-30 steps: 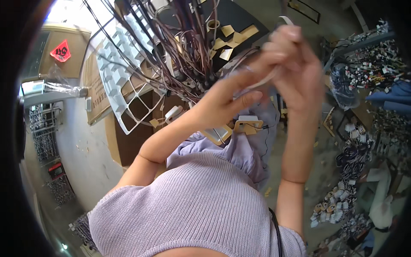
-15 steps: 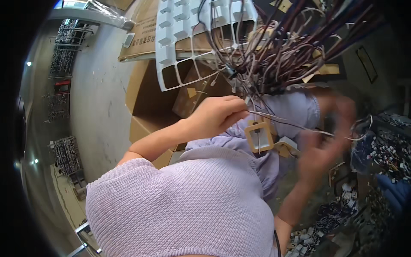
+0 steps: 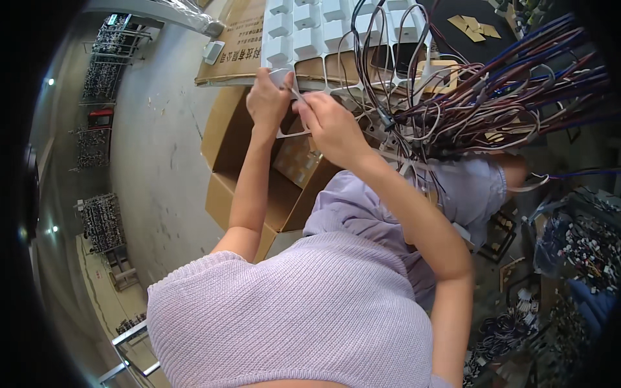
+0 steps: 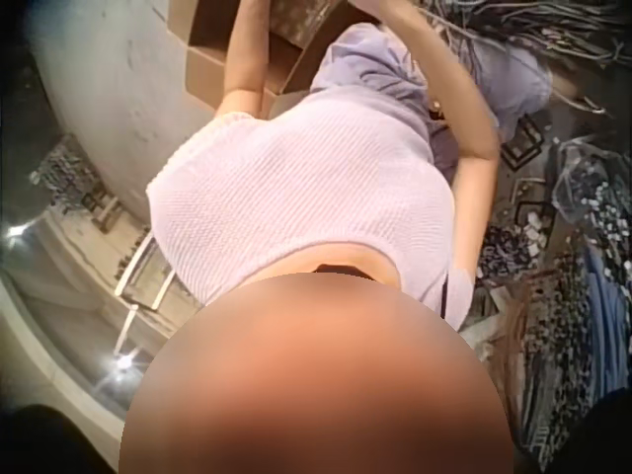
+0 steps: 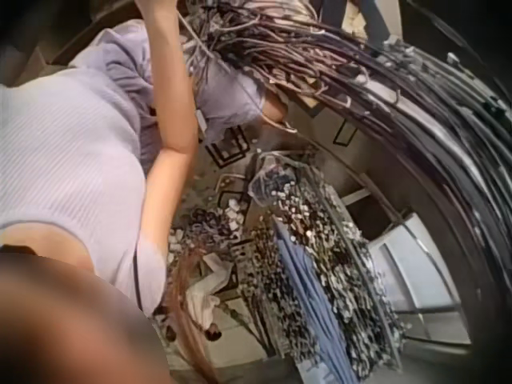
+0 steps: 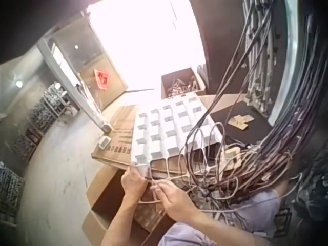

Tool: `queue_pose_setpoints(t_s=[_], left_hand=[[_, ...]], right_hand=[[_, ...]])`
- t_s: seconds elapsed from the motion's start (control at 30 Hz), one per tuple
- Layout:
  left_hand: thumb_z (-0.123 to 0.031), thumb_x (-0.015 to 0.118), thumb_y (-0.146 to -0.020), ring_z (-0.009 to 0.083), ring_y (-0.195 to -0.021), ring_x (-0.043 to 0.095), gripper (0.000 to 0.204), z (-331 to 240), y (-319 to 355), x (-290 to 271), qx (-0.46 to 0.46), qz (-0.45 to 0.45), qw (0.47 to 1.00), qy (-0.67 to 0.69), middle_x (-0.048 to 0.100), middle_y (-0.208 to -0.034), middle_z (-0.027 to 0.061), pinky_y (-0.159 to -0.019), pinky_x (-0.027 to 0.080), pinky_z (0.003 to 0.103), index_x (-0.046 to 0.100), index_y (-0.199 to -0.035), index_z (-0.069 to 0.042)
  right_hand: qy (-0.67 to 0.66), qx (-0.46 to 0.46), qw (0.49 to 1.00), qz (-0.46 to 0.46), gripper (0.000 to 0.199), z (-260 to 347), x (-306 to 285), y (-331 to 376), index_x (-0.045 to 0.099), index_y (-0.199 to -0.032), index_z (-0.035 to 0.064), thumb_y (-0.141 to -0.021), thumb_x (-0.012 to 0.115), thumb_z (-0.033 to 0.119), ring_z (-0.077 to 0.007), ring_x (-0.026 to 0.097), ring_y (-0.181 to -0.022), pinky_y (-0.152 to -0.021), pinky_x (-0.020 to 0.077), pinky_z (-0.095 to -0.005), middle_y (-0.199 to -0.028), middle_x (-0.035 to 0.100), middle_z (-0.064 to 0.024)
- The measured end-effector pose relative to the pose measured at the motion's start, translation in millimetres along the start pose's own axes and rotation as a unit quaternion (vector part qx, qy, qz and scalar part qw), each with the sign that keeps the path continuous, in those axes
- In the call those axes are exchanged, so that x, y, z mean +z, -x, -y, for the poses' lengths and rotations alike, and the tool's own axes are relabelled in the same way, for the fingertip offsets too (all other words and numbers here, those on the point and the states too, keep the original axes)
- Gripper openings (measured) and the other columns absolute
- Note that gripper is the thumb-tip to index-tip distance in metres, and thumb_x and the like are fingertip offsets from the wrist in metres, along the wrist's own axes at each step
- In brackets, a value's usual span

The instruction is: Wrapping adhesive tape around wire bundles and plastic housings to secure assembly components.

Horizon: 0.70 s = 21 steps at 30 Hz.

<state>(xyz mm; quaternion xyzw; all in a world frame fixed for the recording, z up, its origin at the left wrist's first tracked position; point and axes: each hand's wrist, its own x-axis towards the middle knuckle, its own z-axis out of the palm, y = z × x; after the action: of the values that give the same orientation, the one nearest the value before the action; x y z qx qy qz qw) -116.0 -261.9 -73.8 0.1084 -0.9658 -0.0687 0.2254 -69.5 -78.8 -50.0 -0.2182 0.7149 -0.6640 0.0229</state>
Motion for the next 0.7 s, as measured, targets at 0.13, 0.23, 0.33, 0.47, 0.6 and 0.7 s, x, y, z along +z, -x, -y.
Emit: queue_pose_setpoints(t_s=[0.13,0.23,0.33,0.47,0.6,0.7], left_hand=[[-0.039,0.058,-0.088,0.0403,-0.082,0.064,0.044,-4,-2,-4,0.008,0.03,0.998,0.057,0.064,-0.089,0.0224,-0.07,0.05,0.049,0.051,-0.108,-0.001],[-0.039,0.055,-0.09,0.0422,-0.086,0.063,0.044,3,-6,-9,-0.013,0.063,0.991,0.121,0.064,-0.094,0.0251,-0.073,0.049,0.049,0.052,-0.111,-0.001],[-0.04,0.053,-0.091,0.044,-0.089,0.063,0.043,9,-11,-19,-0.053,0.115,0.975,0.184,0.065,-0.096,0.0266,-0.076,0.048,0.049,0.054,-0.112,-0.002],[-0.043,0.053,-0.091,0.042,-0.089,0.063,0.043,14,-16,-17,-0.058,0.144,0.956,0.25,0.065,-0.094,0.0243,-0.076,0.048,0.046,0.055,-0.11,-0.003],[-0.045,0.053,-0.092,0.0341,-0.084,0.064,0.045,31,-20,-8,-0.057,0.174,0.931,0.316,0.064,-0.088,0.0207,-0.075,0.048,0.041,0.054,-0.109,-0.003],[-0.046,0.053,-0.092,0.0306,-0.082,0.063,0.045,35,-23,-5,-0.041,0.185,0.924,0.332,0.063,-0.086,0.019,-0.075,0.048,0.039,0.054,-0.108,-0.003]], right_hand=[[0.058,0.086,0.993,-0.05,0.03,-36,20,-39,0.062,-0.105,-0.0009,-0.095,0.048,0.023,-0.04,0.062,-0.091,-0.08,0.0461,-0.047,-0.096,0.066,-0.0242],[0.121,0.142,0.982,0.02,0.027,-43,23,-48,0.066,-0.091,-0.0011,-0.089,0.055,0.023,-0.0392,0.063,-0.081,-0.073,0.0474,-0.046,-0.084,0.065,-0.0231],[-0.01,0.124,0.992,-0.031,0.023,-49,30,-47,0.067,-0.08,-0.0009,-0.085,0.059,0.02,-0.0343,0.061,-0.068,-0.064,0.0462,-0.0396,-0.072,0.063,-0.0199],[0.031,0.104,0.992,-0.06,0.021,-48,32,-45,0.066,-0.086,-0.0028,-0.089,0.059,0.017,-0.0172,0.058,-0.063,-0.061,0.0455,-0.0316,-0.07,0.064,-0.0126],[0.064,0.09,0.992,-0.066,0.02,-46,35,-45,0.065,-0.086,-0.0022,-0.089,0.059,0.016,-0.0205,0.06,-0.065,-0.063,0.0465,-0.033,-0.072,0.064,-0.0139],[0.056,0.086,0.992,-0.072,0.019,-47,34,-45,0.065,-0.087,-0.0015,-0.088,0.059,0.016,-0.0233,0.062,-0.067,-0.065,0.0475,-0.0339,-0.074,0.065,-0.0149]])
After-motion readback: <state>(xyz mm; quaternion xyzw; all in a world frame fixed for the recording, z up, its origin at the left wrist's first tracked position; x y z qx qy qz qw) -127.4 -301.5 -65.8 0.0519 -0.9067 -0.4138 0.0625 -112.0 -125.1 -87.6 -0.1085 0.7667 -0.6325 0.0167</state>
